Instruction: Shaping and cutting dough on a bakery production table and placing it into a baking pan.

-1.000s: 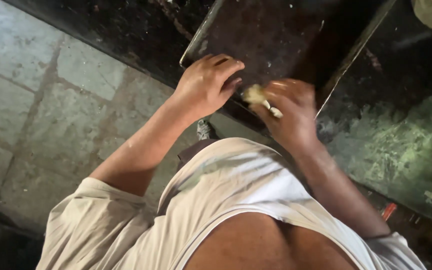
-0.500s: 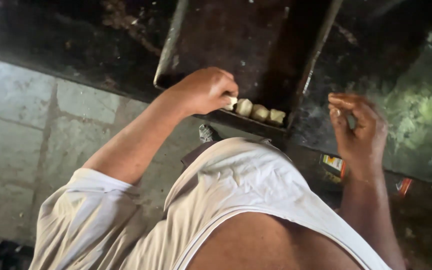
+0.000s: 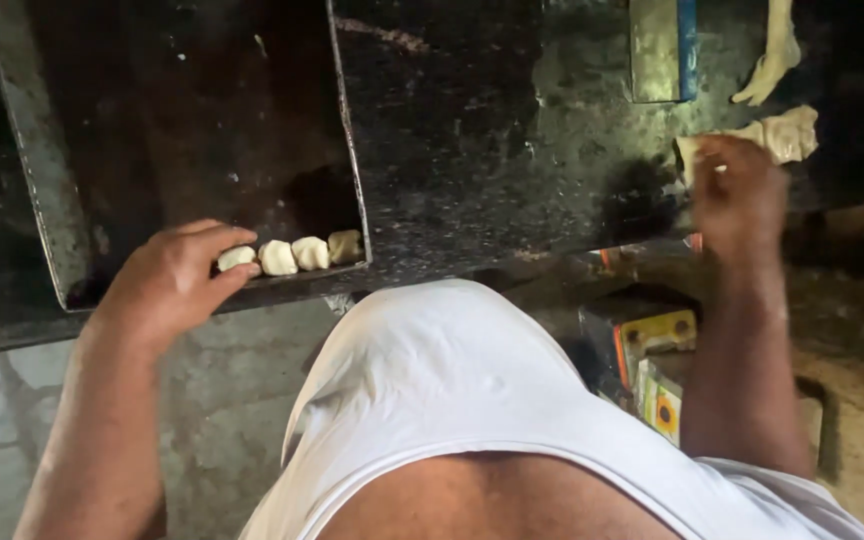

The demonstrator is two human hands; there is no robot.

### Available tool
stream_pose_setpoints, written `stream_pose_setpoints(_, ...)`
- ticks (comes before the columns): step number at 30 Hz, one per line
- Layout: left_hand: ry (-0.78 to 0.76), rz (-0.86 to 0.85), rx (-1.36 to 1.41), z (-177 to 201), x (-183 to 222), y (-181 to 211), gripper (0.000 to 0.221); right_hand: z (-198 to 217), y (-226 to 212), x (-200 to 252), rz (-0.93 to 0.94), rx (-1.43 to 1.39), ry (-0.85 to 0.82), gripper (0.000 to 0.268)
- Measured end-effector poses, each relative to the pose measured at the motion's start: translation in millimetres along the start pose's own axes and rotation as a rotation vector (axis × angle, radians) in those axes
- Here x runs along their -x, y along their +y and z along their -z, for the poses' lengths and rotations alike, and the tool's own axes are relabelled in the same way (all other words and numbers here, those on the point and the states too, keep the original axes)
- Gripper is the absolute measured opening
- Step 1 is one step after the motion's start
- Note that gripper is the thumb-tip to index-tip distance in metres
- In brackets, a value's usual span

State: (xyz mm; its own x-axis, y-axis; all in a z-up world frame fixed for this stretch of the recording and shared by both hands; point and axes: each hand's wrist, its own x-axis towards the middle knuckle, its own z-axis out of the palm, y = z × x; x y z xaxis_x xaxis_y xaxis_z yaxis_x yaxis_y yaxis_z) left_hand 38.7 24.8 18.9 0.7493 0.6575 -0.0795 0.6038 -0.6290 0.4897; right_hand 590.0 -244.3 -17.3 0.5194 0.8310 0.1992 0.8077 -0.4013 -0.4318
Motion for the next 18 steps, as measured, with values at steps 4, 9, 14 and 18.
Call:
stream_pose_setpoints(4, -0.140, 0.148, 0.068, 0, -3, -4, 0.031, 14, 3, -17, 0.047, 0.180, 0.023, 0.029)
stream_pose_setpoints(9, 0.080, 0.089, -0.209, -1, -10, 15, 0.030, 14, 41, -24, 0.167, 0.350, -0.141, 0.014)
stream_pose_setpoints(14, 0.273, -0.002, 0.042, -22, -48, 104, 0.025, 38, -49, -16, -0.236, -0.008, -0.221, 0.022)
stream_pose_setpoints(18, 0.012, -0.094, 0.888, -95, -89, 167, 0.039, -15, -97, 11, -0.381, -0.787, -0.307, 0.024)
